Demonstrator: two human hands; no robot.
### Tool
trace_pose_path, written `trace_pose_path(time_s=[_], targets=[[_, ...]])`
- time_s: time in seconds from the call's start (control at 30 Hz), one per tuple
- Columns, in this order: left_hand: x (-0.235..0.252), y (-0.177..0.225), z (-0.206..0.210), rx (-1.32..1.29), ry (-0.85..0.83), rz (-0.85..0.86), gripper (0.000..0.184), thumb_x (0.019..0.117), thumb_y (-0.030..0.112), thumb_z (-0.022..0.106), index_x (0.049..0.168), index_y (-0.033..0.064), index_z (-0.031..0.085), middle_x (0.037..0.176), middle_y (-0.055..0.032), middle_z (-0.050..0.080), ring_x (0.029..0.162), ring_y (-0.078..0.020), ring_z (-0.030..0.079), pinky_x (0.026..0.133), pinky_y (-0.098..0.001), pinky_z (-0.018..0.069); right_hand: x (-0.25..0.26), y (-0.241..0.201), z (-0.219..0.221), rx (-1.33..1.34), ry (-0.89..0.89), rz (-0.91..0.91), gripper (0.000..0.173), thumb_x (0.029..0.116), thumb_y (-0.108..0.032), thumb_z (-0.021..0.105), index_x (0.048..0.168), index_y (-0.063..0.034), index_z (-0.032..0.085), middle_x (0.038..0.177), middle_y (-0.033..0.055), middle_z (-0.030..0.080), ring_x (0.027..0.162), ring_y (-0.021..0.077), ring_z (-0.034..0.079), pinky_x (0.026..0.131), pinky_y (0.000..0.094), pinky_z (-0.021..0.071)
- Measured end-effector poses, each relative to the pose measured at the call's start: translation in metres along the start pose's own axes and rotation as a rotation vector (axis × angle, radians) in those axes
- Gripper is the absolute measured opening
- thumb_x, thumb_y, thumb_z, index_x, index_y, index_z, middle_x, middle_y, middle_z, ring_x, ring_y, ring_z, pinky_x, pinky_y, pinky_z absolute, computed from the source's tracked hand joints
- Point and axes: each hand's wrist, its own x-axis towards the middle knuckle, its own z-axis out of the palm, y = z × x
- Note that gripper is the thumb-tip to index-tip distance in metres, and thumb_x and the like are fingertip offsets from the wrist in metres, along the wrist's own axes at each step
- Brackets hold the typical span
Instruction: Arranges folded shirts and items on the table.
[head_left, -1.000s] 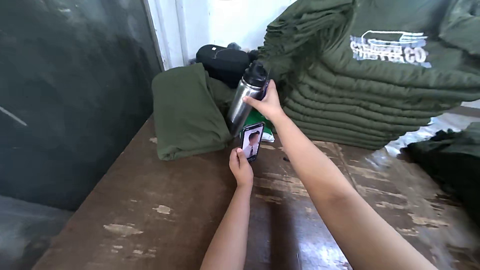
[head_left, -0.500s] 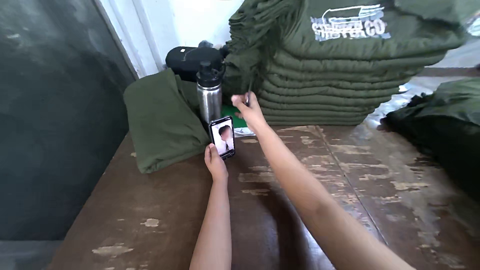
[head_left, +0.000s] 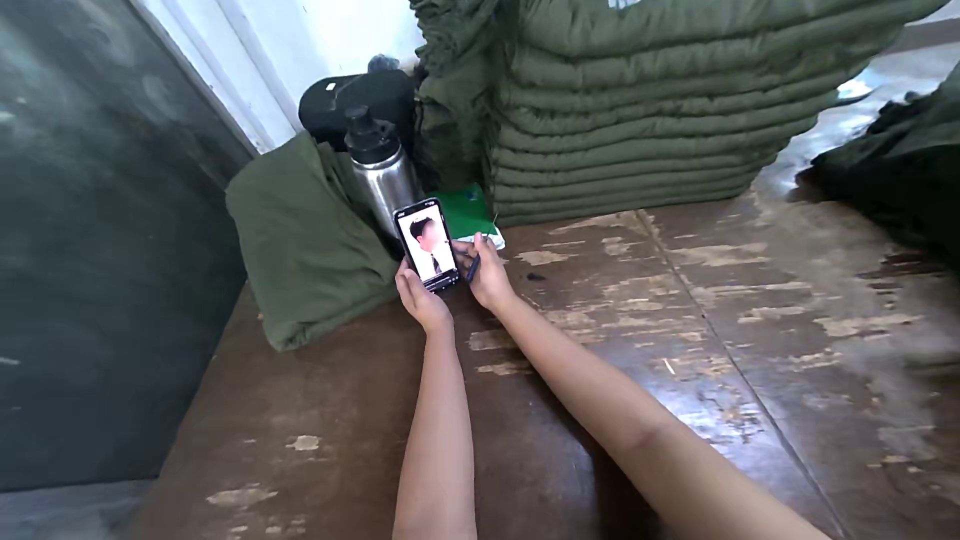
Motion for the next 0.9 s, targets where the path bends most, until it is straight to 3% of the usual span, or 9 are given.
trace_pose_path(time_s=[0.07, 0.13, 0.2, 0.3, 0.53, 0.67, 0.8, 0.9], targets=[[-0.005, -0.001, 0.002, 0.053, 0.053, 0.058, 0.043, 0.111, 0.026, 0.029, 0.141, -0.0021, 0.043, 0.138, -0.0153, 0.052, 0.126, -0.0153, 0.054, 0.109, -0.0355, 0.0434, 0.003, 0.001, -0.001, 0.035, -0.006, -0.01, 0.047, 0.1119, -0.036, 0.023, 0.139, 0.0001, 0.036, 0.116, 0.014, 0.066, 0.099, 0.0166, 0.067, 0.088, 0.0345, 0.055], [-0.016, 0.006, 0.004, 0.138, 0.058, 0.057, 0.045, 0.1112, 0.026, 0.031, 0.144, -0.0024, 0.038, 0.143, -0.0179, 0.048, 0.131, -0.0162, 0.051, 0.111, -0.0342, 0.0421, 0.001, -0.001, 0.0, 0.058, -0.022, -0.016, 0.045, 0.1114, -0.037, 0.023, 0.135, -0.0011, 0.037, 0.111, 0.0117, 0.066, 0.094, 0.0156, 0.068, 0.084, 0.0336, 0.0559], [-0.03, 0.013, 0.003, 0.198, 0.03, -0.013, 0.056, 0.1113, 0.033, 0.028, 0.155, -0.0014, 0.027, 0.156, -0.0226, 0.034, 0.143, -0.0221, 0.039, 0.118, -0.0369, 0.0332, 0.001, 0.0, 0.0, 0.065, -0.039, -0.027, 0.045, 0.1112, -0.037, 0.023, 0.133, -0.0008, 0.038, 0.111, 0.0122, 0.066, 0.094, 0.0168, 0.067, 0.085, 0.0344, 0.0561], [-0.036, 0.015, -0.003, 0.209, -0.017, -0.071, 0.068, 0.1095, 0.045, 0.019, 0.162, 0.002, 0.015, 0.166, -0.0216, 0.02, 0.153, -0.0256, 0.025, 0.124, -0.0392, 0.0213, 0.004, 0.003, 0.001, 0.063, -0.053, -0.039, 0.047, 0.1104, -0.039, 0.024, 0.135, -0.0009, 0.037, 0.111, 0.0132, 0.066, 0.096, 0.0178, 0.068, 0.086, 0.0352, 0.0563], [-0.028, 0.018, -0.007, 0.189, 0.014, -0.078, 0.069, 0.1083, 0.046, 0.016, 0.16, 0.0009, 0.015, 0.165, -0.0216, 0.025, 0.151, -0.0261, 0.03, 0.122, -0.039, 0.0262, 0.014, 0.007, 0.006, 0.031, -0.086, -0.035, 0.051, 0.1108, -0.04, 0.023, 0.14, 0.0008, 0.034, 0.114, 0.014, 0.065, 0.098, 0.0179, 0.067, 0.088, 0.0353, 0.056], [-0.028, 0.018, -0.006, 0.184, 0.019, -0.076, 0.068, 0.1089, 0.045, 0.015, 0.16, 0.0007, 0.014, 0.164, -0.0218, 0.026, 0.151, -0.0258, 0.03, 0.123, -0.0386, 0.025, 0.009, 0.008, 0.003, -0.001, -0.099, -0.046, 0.044, 0.1109, -0.036, 0.024, 0.136, -0.0008, 0.033, 0.117, 0.0128, 0.064, 0.1, 0.0154, 0.067, 0.089, 0.0334, 0.055], [-0.031, 0.019, -0.003, 0.178, 0.035, -0.06, 0.07, 0.1085, 0.047, 0.018, 0.161, 0.0016, 0.011, 0.165, -0.0217, 0.022, 0.152, -0.0259, 0.027, 0.123, -0.0384, 0.0245, 0.007, 0.009, 0.001, -0.003, -0.105, -0.054, 0.047, 0.1106, -0.036, 0.025, 0.14, 0.0003, 0.03, 0.124, 0.0142, 0.063, 0.107, 0.016, 0.066, 0.095, 0.0337, 0.0536], [-0.035, 0.018, 0.0, 0.186, 0.074, -0.073, 0.066, 0.1096, 0.043, 0.02, 0.162, 0.0038, 0.011, 0.165, -0.0212, 0.022, 0.151, -0.0262, 0.029, 0.122, -0.0397, 0.0265, 0.006, 0.013, -0.002, -0.022, -0.085, -0.08, 0.048, 0.1101, -0.037, 0.027, 0.137, 0.0019, 0.033, 0.13, 0.0177, 0.062, 0.115, 0.0179, 0.064, 0.099, 0.0346, 0.0517]])
